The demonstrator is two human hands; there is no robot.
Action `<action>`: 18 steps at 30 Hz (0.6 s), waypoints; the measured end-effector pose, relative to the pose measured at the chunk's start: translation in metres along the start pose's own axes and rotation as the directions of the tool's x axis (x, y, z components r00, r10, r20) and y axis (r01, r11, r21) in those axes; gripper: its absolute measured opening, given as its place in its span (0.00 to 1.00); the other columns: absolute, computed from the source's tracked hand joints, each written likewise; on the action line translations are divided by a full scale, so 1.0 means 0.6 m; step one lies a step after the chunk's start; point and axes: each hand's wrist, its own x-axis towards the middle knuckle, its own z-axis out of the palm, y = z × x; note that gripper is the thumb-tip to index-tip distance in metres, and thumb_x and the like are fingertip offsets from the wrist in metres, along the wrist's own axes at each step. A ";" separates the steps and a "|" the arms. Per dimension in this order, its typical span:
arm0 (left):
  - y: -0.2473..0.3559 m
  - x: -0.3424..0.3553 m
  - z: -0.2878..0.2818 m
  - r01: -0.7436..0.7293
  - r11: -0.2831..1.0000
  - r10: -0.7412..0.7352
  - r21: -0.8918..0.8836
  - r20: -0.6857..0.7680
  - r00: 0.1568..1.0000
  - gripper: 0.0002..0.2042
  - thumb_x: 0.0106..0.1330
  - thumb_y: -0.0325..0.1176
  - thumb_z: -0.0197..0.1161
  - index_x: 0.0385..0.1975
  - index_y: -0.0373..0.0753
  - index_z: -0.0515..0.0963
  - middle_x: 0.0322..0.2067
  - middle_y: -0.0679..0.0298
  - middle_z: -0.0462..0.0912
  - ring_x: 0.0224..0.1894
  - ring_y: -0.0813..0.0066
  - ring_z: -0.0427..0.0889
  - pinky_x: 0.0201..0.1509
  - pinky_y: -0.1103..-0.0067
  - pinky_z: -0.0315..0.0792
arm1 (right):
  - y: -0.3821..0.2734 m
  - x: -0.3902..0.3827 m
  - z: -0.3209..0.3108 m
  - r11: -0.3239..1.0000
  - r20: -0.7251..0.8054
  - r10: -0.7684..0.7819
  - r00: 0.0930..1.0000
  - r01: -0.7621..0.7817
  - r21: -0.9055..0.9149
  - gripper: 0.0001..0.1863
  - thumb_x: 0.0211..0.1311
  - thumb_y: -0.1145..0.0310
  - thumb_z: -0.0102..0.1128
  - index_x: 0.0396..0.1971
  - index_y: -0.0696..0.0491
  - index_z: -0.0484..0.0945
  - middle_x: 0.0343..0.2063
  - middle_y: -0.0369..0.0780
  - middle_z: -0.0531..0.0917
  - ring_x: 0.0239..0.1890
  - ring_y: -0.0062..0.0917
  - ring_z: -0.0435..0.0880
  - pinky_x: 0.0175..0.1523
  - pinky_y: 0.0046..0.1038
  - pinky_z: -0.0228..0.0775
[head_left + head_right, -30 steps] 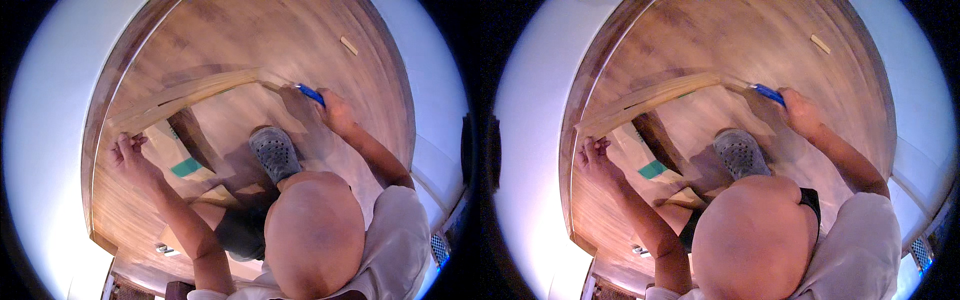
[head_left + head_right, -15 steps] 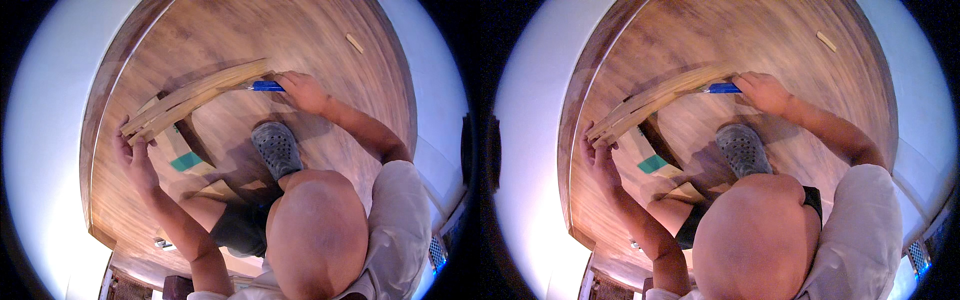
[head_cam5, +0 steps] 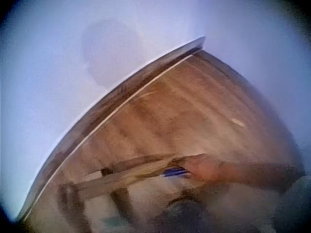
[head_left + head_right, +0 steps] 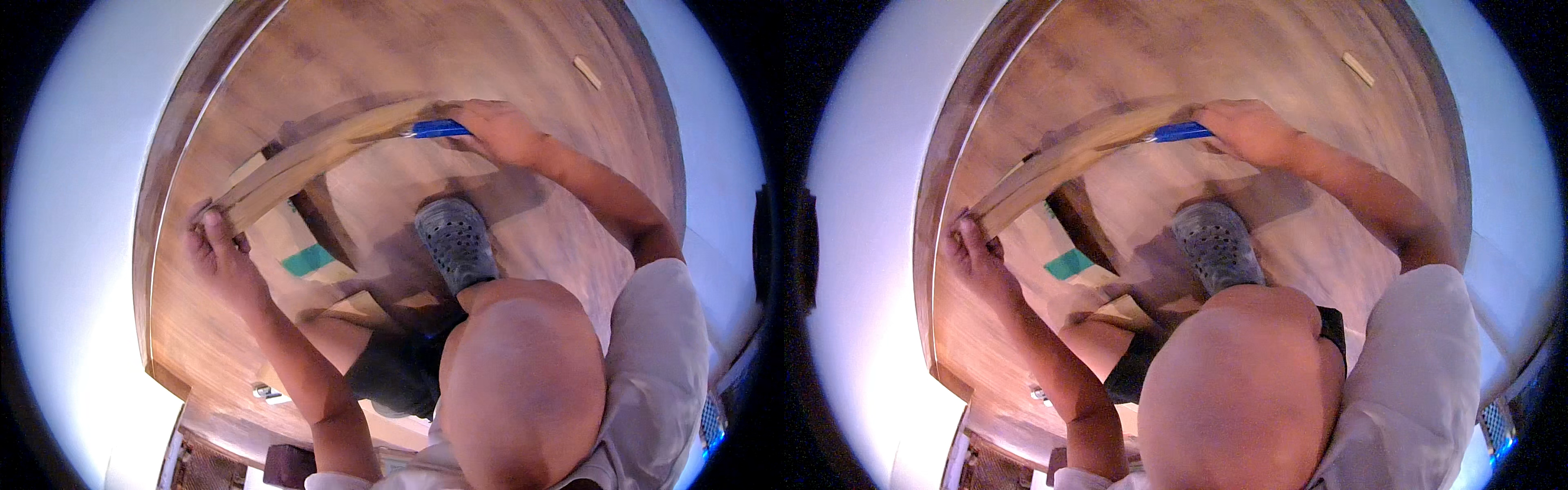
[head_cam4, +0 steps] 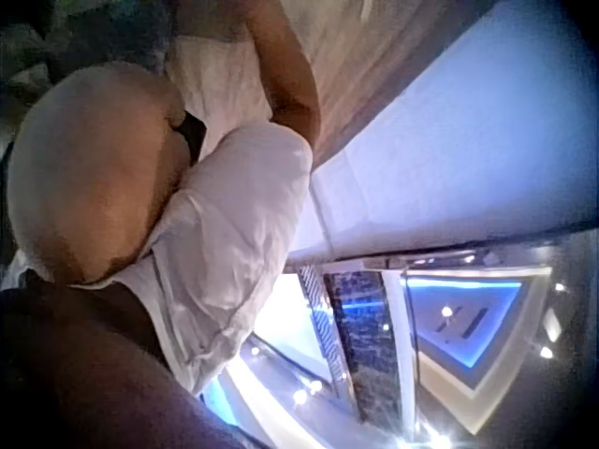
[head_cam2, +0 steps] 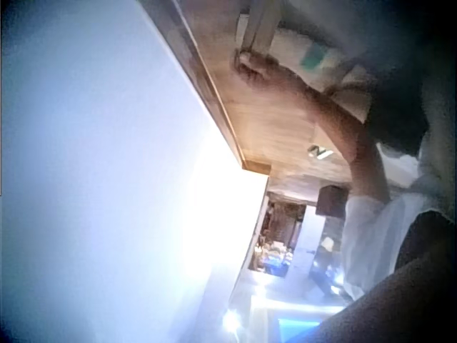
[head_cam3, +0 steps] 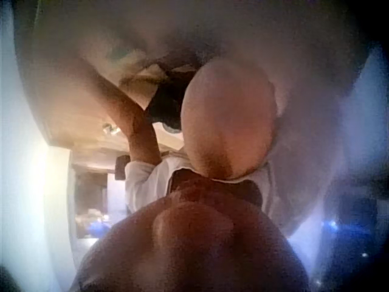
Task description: The person is installing wooden flooring planks along a wall. They use a utility knife to trim the ends of the planks and a small wooden tapping block to fit the planks tightly together. The person repeatedly measures, cuts, and taps the planks into place.
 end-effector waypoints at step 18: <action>0.055 -0.044 0.027 -0.050 0.985 0.023 -0.165 -0.159 0.987 0.10 0.82 0.34 0.55 0.51 0.37 0.79 0.40 0.65 0.82 0.38 0.84 0.80 0.35 0.88 0.76 | -0.013 -0.021 0.001 0.991 0.063 0.096 0.993 -0.089 -0.100 0.20 0.63 0.65 0.66 0.53 0.53 0.74 0.42 0.47 0.82 0.44 0.47 0.85 0.47 0.46 0.80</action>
